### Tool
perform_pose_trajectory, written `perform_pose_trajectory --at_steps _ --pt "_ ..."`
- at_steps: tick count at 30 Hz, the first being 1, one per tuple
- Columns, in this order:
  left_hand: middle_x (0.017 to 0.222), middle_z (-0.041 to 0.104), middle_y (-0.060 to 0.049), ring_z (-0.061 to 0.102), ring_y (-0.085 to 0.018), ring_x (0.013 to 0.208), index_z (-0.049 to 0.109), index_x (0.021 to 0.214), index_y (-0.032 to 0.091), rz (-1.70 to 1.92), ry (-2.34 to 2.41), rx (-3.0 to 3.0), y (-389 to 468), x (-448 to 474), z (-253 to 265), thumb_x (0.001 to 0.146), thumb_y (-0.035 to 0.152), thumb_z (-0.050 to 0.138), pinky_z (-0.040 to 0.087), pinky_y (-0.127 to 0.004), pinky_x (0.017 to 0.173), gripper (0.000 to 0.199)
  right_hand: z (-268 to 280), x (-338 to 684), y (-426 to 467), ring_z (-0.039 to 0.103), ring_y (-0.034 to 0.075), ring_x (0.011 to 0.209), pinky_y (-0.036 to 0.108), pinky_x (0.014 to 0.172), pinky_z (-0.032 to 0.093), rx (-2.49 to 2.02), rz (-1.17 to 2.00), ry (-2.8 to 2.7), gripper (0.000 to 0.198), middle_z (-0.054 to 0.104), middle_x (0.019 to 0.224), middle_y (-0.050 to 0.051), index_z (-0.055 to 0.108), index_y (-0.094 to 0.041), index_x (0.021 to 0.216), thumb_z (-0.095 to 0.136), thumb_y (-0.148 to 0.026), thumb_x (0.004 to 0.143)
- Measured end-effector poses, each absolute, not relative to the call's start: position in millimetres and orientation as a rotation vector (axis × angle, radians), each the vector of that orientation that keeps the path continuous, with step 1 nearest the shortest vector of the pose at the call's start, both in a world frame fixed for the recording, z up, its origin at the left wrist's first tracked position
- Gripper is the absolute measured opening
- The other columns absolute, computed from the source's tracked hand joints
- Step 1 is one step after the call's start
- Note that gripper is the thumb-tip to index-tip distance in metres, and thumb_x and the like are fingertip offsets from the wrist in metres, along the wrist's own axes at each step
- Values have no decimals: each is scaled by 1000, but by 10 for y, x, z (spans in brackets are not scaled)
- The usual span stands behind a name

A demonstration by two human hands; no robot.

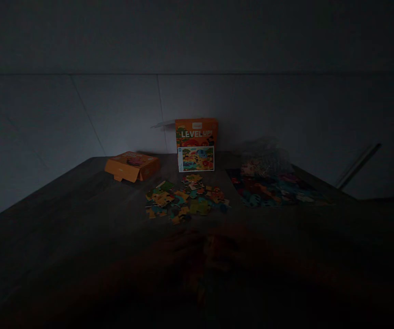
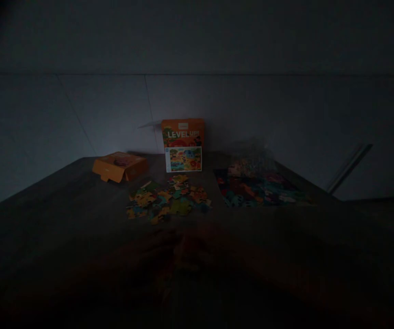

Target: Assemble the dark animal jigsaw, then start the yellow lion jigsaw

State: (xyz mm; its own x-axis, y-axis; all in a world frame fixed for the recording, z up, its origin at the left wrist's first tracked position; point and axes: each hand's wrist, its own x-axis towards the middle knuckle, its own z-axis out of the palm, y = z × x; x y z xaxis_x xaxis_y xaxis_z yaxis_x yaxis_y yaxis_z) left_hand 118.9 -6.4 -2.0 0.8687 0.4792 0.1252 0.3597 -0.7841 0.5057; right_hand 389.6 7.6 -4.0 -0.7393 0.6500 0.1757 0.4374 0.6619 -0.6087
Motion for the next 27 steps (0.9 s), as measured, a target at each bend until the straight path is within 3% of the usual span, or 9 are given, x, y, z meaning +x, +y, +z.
perform_pose_trajectory --at_steps 2,4,6,9,11,15,21,27 --pt "159 28 -16 27 -34 147 28 155 17 189 500 2677 -90 1128 -20 88 43 66 24 -53 121 81 -143 3923 29 60 24 103 32 83 52 -855 637 -2541 43 61 121 12 54 -18 137 58 -28 95" --pt "161 21 -16 22 -35 148 23 157 17 121 486 2706 -63 1120 -2 89 47 64 18 -55 122 86 -180 3927 36 57 25 107 35 87 51 -847 535 -2563 47 57 124 14 53 -17 138 62 -27 94" --pt "161 21 -16 23 -36 148 19 158 18 102 547 2699 -25 1133 -2 86 52 66 19 -56 122 92 -175 3925 50 57 26 105 37 86 52 -823 501 -2597 49 56 122 14 55 -17 136 68 -31 91" --pt "161 21 -16 22 -37 148 16 159 17 128 662 2693 -1 1143 -40 83 55 68 22 -56 121 99 -149 3932 24 55 32 109 43 88 52 -864 439 -2598 78 54 127 16 51 -16 140 84 -41 75" --pt "161 20 -17 21 -37 148 13 159 17 155 697 2699 -7 1136 -68 84 55 68 23 -54 121 101 -136 3943 -14 54 34 112 45 89 51 -924 415 -2589 86 53 129 17 51 -15 140 89 -40 67" --pt "162 20 -16 23 -37 148 10 160 20 220 698 2714 -26 1114 -96 85 53 68 24 -54 121 100 -121 3954 -52 54 30 110 42 92 50 -893 455 -2573 64 56 124 14 56 -16 132 82 -28 75" --pt "162 20 -18 19 -36 149 1 159 20 324 499 2804 -18 1108 -82 87 40 66 29 -53 119 99 -147 3949 -14 54 24 113 36 95 47 -630 581 -2521 56 57 124 10 55 -21 133 73 -14 80" --pt "153 40 -17 37 -30 143 23 154 20 419 427 2683 -1 1112 -61 85 31 68 40 -43 115 83 -151 3942 -19 51 25 117 37 96 48 -721 632 -2591 44 50 131 8 64 -27 125 74 -21 83"
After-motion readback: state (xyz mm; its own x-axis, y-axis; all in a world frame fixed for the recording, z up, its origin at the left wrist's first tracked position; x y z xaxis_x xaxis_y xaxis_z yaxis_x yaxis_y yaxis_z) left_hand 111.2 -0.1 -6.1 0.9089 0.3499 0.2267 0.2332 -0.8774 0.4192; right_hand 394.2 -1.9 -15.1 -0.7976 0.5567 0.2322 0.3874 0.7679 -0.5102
